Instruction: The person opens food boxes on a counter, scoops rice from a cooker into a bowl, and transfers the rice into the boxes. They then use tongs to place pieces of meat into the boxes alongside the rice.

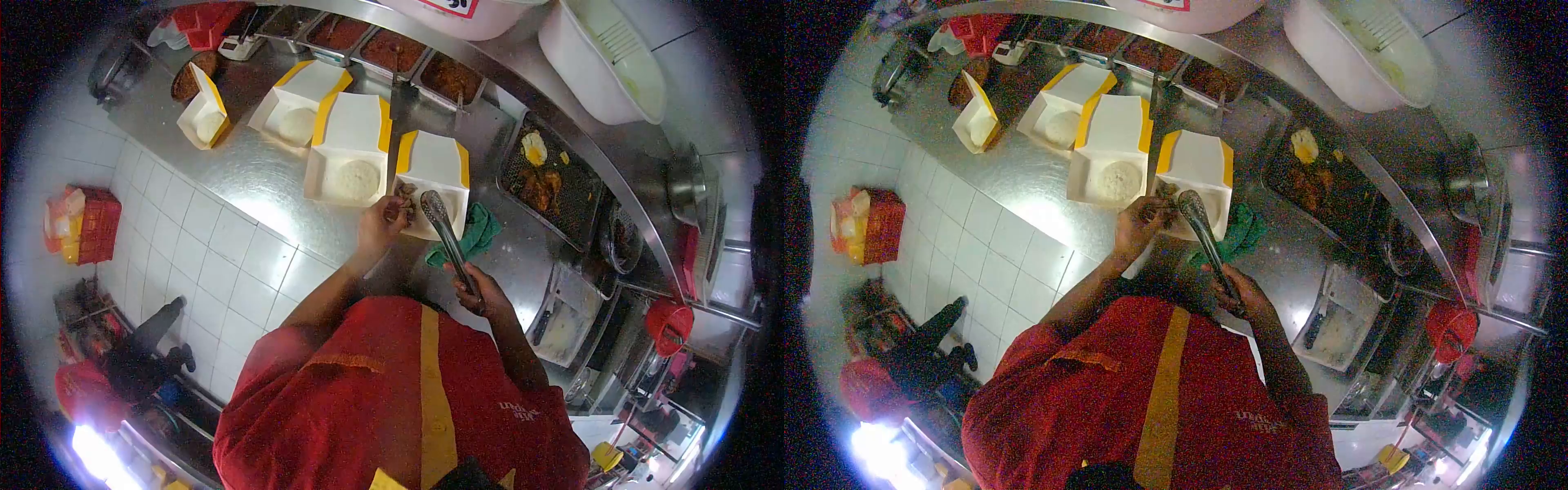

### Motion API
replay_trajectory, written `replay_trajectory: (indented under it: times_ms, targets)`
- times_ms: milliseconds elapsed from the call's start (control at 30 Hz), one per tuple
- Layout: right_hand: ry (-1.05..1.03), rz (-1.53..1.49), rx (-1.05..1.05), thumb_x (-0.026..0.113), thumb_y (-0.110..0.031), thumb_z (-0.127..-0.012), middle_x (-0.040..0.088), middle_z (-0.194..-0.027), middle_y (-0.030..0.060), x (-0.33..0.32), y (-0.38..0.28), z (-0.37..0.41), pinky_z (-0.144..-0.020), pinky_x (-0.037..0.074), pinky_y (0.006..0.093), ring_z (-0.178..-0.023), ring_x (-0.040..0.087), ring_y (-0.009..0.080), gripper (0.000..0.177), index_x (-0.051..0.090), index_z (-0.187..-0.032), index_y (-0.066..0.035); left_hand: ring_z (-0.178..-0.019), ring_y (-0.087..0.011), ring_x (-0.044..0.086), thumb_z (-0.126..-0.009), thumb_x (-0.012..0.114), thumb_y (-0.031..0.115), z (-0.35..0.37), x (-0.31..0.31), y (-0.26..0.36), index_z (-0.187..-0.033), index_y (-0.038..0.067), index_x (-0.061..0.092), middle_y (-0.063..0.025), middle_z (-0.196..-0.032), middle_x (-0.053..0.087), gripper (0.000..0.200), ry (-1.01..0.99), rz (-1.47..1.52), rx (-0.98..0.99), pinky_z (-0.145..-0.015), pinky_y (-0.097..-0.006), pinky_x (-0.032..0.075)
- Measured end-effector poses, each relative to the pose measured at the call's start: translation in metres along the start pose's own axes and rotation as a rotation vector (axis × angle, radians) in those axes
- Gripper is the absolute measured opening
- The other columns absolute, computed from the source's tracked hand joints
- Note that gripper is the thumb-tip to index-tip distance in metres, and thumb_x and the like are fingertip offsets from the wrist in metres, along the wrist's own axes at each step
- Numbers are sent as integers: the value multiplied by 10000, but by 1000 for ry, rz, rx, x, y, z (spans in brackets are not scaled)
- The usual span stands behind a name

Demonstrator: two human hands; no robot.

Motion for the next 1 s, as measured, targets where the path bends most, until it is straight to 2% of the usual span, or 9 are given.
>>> replay_trajectory:
  times_ms: [200,400,467,500,567,667,900,967,1000]
  targets:
    - [-7,-149,85,335,-388,-1007,484,-707,6,-6,3,3,-328,321,198,-389,379,54,501,420,-1303,7,-792,-294,656,-785,678,80,0,-4,25,-1016,13,608,-167,-881,660,250,-45,-271,38,-696,-378,524]
    - [64,93,18,405,-422,-977,443,-631,-45,13,-14,10,-351,266,220,-390,334,59,443,560,-1219,-84,-779,-321,646,-789,662,76,-2,-2,31,-1013,22,612,-178,-886,655,236,-44,-445,227,-683,-412,509]
    - [316,724,-118,470,-389,-956,544,-677,31,9,-31,14,-432,398,272,-462,478,132,417,565,-1204,-67,-771,-317,647,-796,652,74,-2,-1,27,-1022,23,613,-176,-879,655,235,-90,-498,244,-674,-406,507]
    - [318,717,-123,470,-389,-956,544,-677,31,13,-31,14,-432,398,272,-462,478,132,417,565,-1204,-67,-746,-302,650,-805,642,77,-3,-5,23,-1025,21,618,-172,-866,657,228,-91,-377,139,-655,-389,505]
    - [480,1391,-561,525,-264,-950,561,-735,85,36,-53,22,-507,437,313,-532,534,163,306,581,-1102,-5,-721,-287,652,-813,633,80,-3,-9,20,-1027,19,623,-168,-853,658,223,-107,-261,39,-636,-371,504]
    - [624,1547,-577,585,-284,-913,557,-740,114,30,-46,15,-612,461,337,-632,559,180,360,563,-1128,4,-619,-162,616,-882,631,159,-4,-23,19,-1034,39,626,-120,-814,668,193,20,-209,-24,-563,-308,496]
    - [668,1239,-695,605,-265,-906,548,-737,80,16,-52,51,-612,439,296,-638,514,141,336,571,-1114,-3,-656,-219,631,-842,649,117,-13,-12,41,-1027,54,638,-110,-871,669,196,49,-395,201,-603,-335,507]
    - [702,1028,-564,597,-300,-898,633,-847,154,-2,-59,78,-679,474,354,-724,609,245,397,566,-1133,18,-787,-305,630,-826,633,147,-17,9,58,-997,61,656,-142,-876,658,193,-39,-586,311,-726,-405,505]
    - [766,1006,-541,588,-301,-909,635,-844,134,-24,-55,87,-672,464,344,-722,588,187,380,568,-1119,15,-787,-305,630,-826,633,147,-21,20,58,-997,61,656,-142,-876,658,193,-67,-575,336,-726,-405,505]
Point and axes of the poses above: each hand's wrist, its own z-axis away from the middle knuckle, its own x-axis out of the palm, y = z × x, the point moved 6 cm from there along -z, towards the middle knuckle
